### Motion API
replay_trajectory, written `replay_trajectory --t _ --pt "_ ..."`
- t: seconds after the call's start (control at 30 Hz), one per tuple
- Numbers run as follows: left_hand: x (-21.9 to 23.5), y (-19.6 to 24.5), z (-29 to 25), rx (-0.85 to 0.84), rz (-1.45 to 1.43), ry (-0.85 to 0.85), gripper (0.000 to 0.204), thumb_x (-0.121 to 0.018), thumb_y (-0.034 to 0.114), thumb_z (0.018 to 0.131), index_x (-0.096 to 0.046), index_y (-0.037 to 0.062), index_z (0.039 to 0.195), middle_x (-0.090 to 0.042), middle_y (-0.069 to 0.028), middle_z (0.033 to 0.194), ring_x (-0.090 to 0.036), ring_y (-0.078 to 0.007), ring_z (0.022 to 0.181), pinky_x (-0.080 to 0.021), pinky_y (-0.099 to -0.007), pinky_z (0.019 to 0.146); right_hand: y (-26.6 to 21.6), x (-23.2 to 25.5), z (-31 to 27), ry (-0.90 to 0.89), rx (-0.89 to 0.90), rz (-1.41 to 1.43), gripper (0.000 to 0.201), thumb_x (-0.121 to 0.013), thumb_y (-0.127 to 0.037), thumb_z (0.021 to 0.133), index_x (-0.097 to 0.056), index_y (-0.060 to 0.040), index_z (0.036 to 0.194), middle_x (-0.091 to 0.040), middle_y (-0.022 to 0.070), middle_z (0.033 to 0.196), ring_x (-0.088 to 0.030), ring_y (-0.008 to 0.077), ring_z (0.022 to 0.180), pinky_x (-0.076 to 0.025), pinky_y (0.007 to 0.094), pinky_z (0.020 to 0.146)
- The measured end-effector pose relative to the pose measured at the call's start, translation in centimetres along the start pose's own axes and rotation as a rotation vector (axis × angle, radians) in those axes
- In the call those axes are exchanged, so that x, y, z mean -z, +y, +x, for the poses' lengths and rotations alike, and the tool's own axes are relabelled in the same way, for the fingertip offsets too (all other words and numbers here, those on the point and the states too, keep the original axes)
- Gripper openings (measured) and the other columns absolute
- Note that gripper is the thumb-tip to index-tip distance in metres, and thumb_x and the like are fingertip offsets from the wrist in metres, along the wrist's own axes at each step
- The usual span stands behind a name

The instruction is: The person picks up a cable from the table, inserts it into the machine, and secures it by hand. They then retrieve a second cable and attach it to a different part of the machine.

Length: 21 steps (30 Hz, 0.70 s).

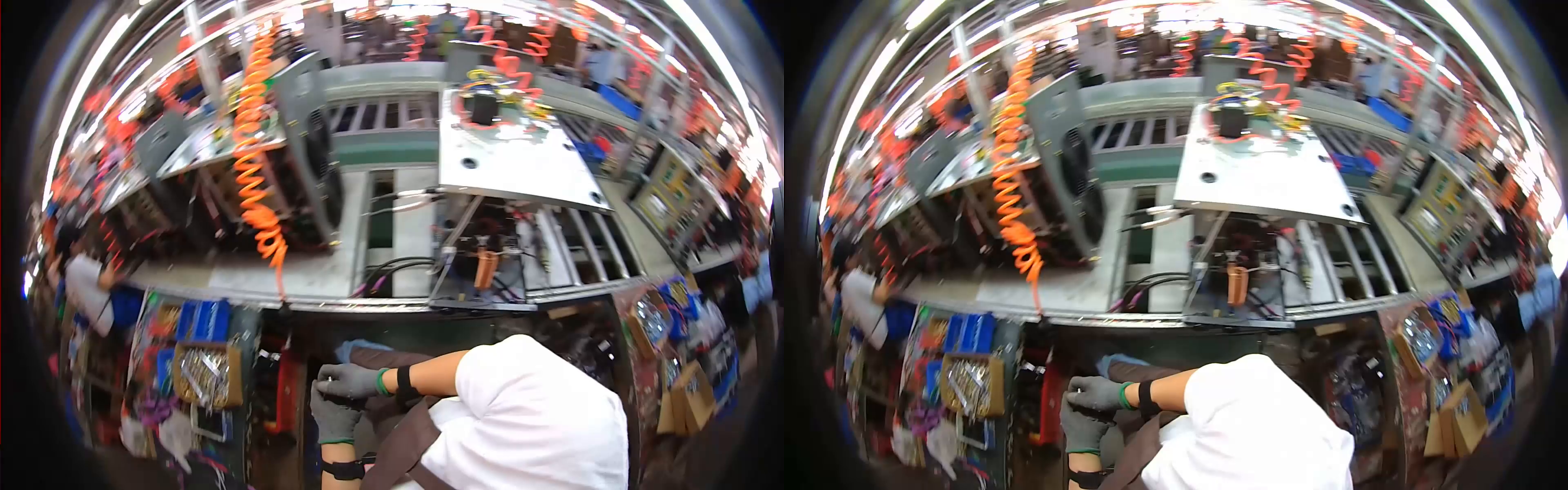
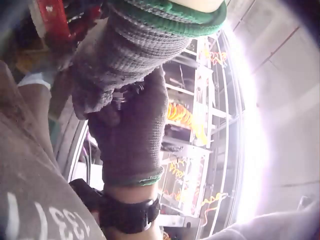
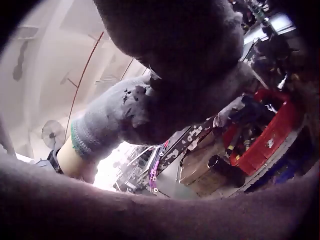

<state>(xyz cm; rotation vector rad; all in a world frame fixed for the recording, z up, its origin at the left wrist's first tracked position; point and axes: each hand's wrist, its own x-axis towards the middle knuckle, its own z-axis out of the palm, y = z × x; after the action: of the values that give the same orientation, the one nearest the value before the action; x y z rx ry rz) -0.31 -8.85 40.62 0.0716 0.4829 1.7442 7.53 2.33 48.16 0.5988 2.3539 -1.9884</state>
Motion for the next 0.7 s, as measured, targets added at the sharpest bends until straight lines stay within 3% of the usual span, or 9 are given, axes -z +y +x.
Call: replay_trajectory --t 0.1,0.17,0.27,0.3,0.4,0.43,0.5,0.63,0.7 --pt "4.2 -1.7 3.0 -0.09 0.446 0.159 0.034 -0.047 0.038 0.089 -0.052 0.0119 0.111 -0.056 -0.0105 0.112 -0.052 -0.0239 0.108 -0.045 -0.0406 0.09 -0.3 1.9 -1.5 0.083 -0.089 -0.081 0.035 -0.051 -0.039 0.089 -0.057 -0.0077 0.103 -0.064 0.0161 0.099 -0.062 0.0287 0.095 -0.047 0.0362 0.085" --pt "1.3 -2.3 2.4 -0.067 0.741 0.134 0.04 -0.042 0.044 0.089 -0.052 0.0113 0.111 -0.056 -0.0093 0.11 -0.051 -0.0232 0.111 -0.042 -0.0395 0.091 1.2 1.9 -1.3 0.125 -0.106 -0.053 0.031 -0.05 -0.038 0.089 -0.058 -0.0096 0.099 -0.064 0.0115 0.091 -0.062 0.0229 0.089 -0.05 0.0357 0.073" --pt "-7.3 -1.7 -0.3 0.067 0.099 0.189 0.028 -0.035 0.023 0.092 -0.049 0.0087 0.112 -0.055 -0.0127 0.114 -0.05 -0.0254 0.111 -0.042 -0.0412 0.09 0.3 3.0 -2.5 -0.042 -0.328 0.645 0.019 -0.049 -0.032 0.091 -0.057 -0.014 0.091 -0.052 -0.0014 0.07 -0.052 0.0049 0.056 -0.038 0.024 0.039" --pt "-6.6 -1.9 -0.3 0.082 0.095 0.187 0.028 -0.035 0.023 0.092 -0.049 0.0087 0.112 -0.055 -0.0127 0.114 -0.05 -0.0254 0.111 -0.042 -0.0412 0.09 0.8 3.4 -2.4 -0.03 -0.336 0.65 0.019 -0.049 -0.032 0.091 -0.057 -0.014 0.091 -0.052 -0.0014 0.07 -0.052 0.0049 0.056 -0.038 0.024 0.039" --pt "-1.6 -0.6 -2.1 0.321 -0.913 0.359 0.033 -0.043 0.034 0.093 -0.053 0.0114 0.114 -0.056 -0.0049 0.115 -0.052 -0.0209 0.106 -0.044 -0.0428 0.088 0.9 4.8 -2.8 -0.267 -0.571 1.207 0.023 -0.049 -0.035 0.093 -0.053 -0.013 0.086 -0.047 -0.0023 0.063 -0.042 0.0025 0.041 -0.025 0.0125 0.027" --pt "0.5 -0.5 -2.7 0.333 -0.905 0.364 0.033 -0.043 0.034 0.093 -0.053 0.0114 0.114 -0.056 -0.0049 0.115 -0.052 -0.0209 0.106 -0.044 -0.0428 0.088 1.1 5.4 -3.1 -0.258 -0.564 1.216 0.023 -0.049 -0.035 0.093 -0.053 -0.013 0.086 -0.047 -0.0023 0.063 -0.042 0.0025 0.041 -0.025 0.0125 0.027" --pt "3.8 -0.9 -3.1 0.189 -0.033 0.511 0.022 -0.052 0.026 0.089 -0.064 0.0094 0.098 -0.067 -0.0066 0.099 -0.061 -0.0201 0.098 -0.044 -0.039 0.093 1.8 6.8 -4.2 -0.413 -0.561 1.477 0.026 -0.047 -0.036 0.095 -0.052 -0.0108 0.092 -0.049 -0.0032 0.065 -0.044 0.0015 0.043 -0.029 0.0132 0.027" --pt "0.8 -3.0 0.8 0.472 0.011 0.415 0.021 -0.05 0.024 0.09 -0.064 0.0089 0.093 -0.067 -0.0053 0.099 -0.06 -0.0198 0.097 -0.045 -0.0375 0.091 2.5 9.8 -10.4 -0.305 -0.485 1.61 0.025 -0.049 -0.035 0.094 -0.053 -0.0099 0.092 -0.046 -0.0043 0.064 -0.044 0.0008 0.046 -0.033 0.0131 0.031" --pt "-2.9 -5.5 4.0 0.525 0.163 0.622 0.02 -0.051 0.025 0.09 -0.063 0.0088 0.095 -0.066 -0.005 0.098 -0.059 -0.0205 0.096 -0.045 -0.0354 0.09 5.8 11.9 -13.6 -0.324 -0.291 1.619 0.024 -0.049 -0.035 0.094 -0.053 -0.0112 0.092 -0.042 -0.0071 0.063 -0.041 0.0002 0.045 -0.031 0.012 0.031"
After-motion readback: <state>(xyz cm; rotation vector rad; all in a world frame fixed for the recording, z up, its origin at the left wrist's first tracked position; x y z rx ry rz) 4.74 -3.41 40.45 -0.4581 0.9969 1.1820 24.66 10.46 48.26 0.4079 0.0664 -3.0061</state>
